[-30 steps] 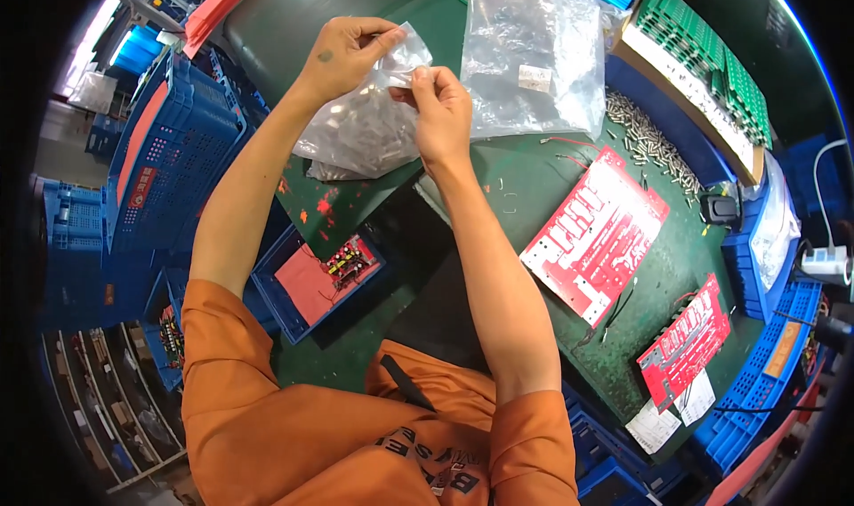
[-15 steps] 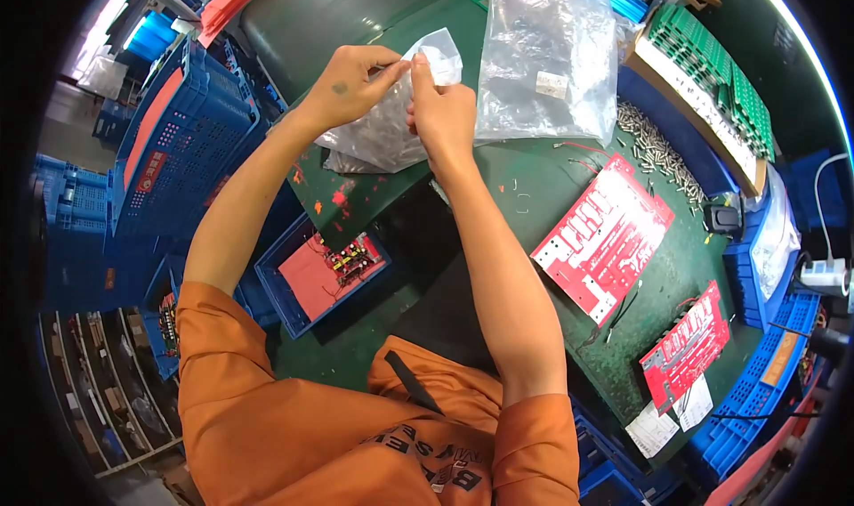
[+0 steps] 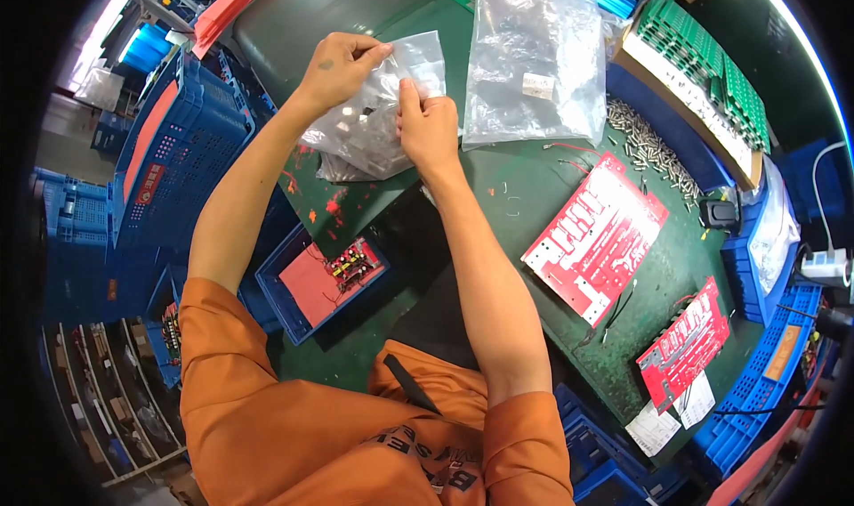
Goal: Assembling components onto red printed circuit boards using an electric screwdriver at a factory workstation.
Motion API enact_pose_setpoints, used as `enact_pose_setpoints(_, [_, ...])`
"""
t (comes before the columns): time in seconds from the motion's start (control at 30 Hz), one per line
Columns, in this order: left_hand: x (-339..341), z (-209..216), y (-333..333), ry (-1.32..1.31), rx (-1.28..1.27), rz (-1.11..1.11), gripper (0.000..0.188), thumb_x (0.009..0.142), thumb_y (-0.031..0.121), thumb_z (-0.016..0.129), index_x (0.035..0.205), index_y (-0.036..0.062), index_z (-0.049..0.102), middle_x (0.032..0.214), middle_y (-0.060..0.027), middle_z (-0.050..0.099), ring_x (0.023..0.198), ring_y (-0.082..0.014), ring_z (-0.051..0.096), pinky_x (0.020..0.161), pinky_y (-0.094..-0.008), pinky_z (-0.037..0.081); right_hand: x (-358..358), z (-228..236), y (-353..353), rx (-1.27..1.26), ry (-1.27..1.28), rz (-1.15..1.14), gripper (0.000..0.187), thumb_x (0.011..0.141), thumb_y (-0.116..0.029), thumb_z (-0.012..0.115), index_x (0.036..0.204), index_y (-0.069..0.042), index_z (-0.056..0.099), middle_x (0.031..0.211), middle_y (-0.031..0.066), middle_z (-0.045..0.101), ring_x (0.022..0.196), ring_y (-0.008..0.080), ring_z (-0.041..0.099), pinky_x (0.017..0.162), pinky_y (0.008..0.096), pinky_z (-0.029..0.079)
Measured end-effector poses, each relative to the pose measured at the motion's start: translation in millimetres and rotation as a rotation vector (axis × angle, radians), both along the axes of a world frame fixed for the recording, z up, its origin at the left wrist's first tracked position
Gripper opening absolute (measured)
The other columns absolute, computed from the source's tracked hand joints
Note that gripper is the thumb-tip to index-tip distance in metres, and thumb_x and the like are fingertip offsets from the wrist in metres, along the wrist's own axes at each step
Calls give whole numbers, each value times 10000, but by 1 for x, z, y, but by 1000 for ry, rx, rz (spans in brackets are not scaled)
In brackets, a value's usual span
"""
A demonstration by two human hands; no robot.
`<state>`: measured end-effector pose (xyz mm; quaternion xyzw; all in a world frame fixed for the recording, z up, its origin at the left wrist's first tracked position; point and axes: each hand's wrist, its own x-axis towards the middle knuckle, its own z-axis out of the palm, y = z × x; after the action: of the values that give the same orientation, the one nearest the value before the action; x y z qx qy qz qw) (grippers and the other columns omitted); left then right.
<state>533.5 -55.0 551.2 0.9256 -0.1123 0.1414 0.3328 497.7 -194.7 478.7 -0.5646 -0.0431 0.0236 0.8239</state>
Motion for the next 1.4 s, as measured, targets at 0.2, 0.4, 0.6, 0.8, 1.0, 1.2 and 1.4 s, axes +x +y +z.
enact_pose_setpoints(0.2, [-8,8,10,263,-180,-267,302,859,244,599,935,-45,648,693,-16,588,627,-72,474,586,-243,407,-1,7,-17,-46,136,42,387,911,-281,536,613,-36,505,550,17,485,477,93,446,445,234,361])
enact_pose_setpoints(0.4, [-19,10,33,356,94,-239,243,865,190,596,931,-38,645,814,-39,621,694,-85,514,666,-262,456,-20,33,-6,-86,280,96,480,831,-455,605,633,-24,531,562,36,515,476,108,495,459,229,400])
enact_pose_setpoints(0.6, [-22,-1,32,35,3,-264,217,848,166,618,906,-42,641,775,-46,587,651,-93,506,580,-265,427,-15,35,9,-249,293,80,516,789,-477,645,610,-4,542,531,40,521,423,103,488,403,219,382])
enact_pose_setpoints(0.8, [-24,-4,22,-68,62,-221,165,827,139,635,863,-19,663,708,-66,574,606,-104,483,552,-266,405,-14,22,12,-89,271,41,398,833,-309,637,590,-15,526,510,37,508,402,99,471,391,222,378])
enact_pose_setpoints(1.0, [-2,6,32,2,5,-221,171,795,135,676,844,-28,661,621,-57,550,568,-97,450,525,-262,382,-12,15,5,-73,222,121,365,850,-264,622,586,-40,504,506,31,495,401,102,460,401,223,377])
enact_pose_setpoints(1.2, [3,12,54,249,20,-262,254,836,185,633,963,-34,641,801,-63,640,730,-101,542,682,-261,446,-14,19,-2,-57,269,93,377,865,-305,601,600,-54,505,526,26,501,411,99,459,408,221,370])
enact_pose_setpoints(1.4, [-35,17,87,309,62,-330,274,870,186,592,993,-57,618,862,-62,649,799,-81,549,735,-250,458,-60,47,8,-204,138,412,427,855,-399,597,655,-26,541,574,33,531,454,105,504,443,216,414])
